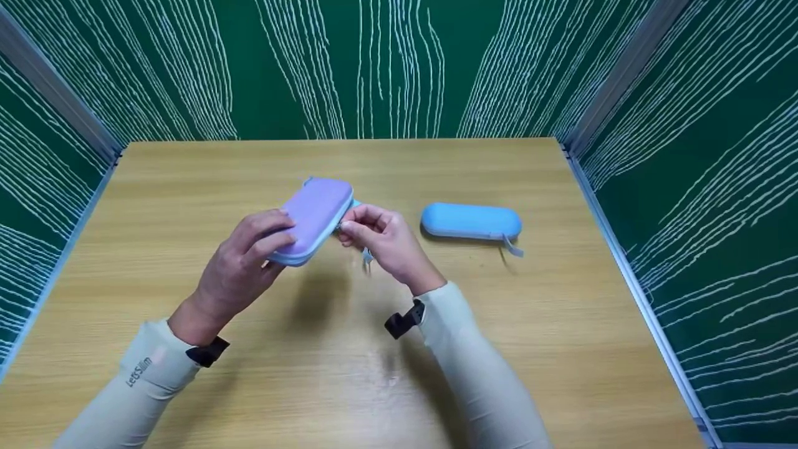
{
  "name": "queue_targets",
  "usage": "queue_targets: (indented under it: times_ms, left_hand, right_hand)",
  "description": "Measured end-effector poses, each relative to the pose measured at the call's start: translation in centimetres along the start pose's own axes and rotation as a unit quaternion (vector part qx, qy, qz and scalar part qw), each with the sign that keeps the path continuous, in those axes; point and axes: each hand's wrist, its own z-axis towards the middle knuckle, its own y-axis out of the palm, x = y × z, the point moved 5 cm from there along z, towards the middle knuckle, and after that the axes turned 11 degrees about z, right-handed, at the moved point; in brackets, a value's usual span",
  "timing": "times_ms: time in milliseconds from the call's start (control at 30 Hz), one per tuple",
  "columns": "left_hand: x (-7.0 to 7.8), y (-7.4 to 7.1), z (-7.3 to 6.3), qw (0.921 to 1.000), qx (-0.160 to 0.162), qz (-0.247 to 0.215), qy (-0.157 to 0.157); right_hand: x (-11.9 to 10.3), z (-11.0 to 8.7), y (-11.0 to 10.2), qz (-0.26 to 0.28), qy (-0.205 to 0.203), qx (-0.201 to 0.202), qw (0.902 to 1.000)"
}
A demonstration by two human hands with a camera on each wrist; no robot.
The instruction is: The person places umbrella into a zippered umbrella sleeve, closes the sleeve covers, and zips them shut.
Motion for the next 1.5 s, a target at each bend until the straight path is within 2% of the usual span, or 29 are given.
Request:
queue_targets:
  times_ms: [300,633,867,967,1067,1200,1333,1500]
  left_hand:
    - [0.0,-0.5,0.1,0.9996,0.014,-0.021,0.009]
    - [-0.5,-0.8,-0.3,0.9994,0.024,-0.021,0.013]
    - [-1.3,-0.7,-0.5,0.9993,0.035,0.011,-0.003]
    - [-1.6,-0.6,-0.3,0.9974,0.036,0.059,-0.021]
    - [-1.7,-0.1,0.0,0.9910,0.013,0.126,-0.042]
    - [-1.3,0.9,0.7,0.9767,-0.039,0.205,-0.050]
    - [-0.7,2.0,1.3,0.9645,-0.075,0.249,-0.048]
    - [0.1,2.9,2.0,0.9543,-0.095,0.280,-0.043]
  right_hand:
    - [-0.6,0.0,-1.6,-0.012,-0.006,0.030,0.9995]
    - [-0.9,-0.3,-2.3,-0.025,-0.002,0.040,0.9989]
    - [-1.2,-0.6,-2.7,-0.051,-0.001,0.057,0.9971]
    - [-1.2,-0.8,-2.6,-0.059,0.005,0.070,0.9958]
    - [-1.1,-1.0,-2.5,-0.067,0.017,0.084,0.9940]
    - [-0.8,-1.2,-2.0,-0.075,0.025,0.102,0.9916]
    - [-0.6,-1.3,-1.0,-0.057,0.010,0.116,0.9915]
    - [-0.6,-1.5,0.5,-0.050,-0.019,0.128,0.9903]
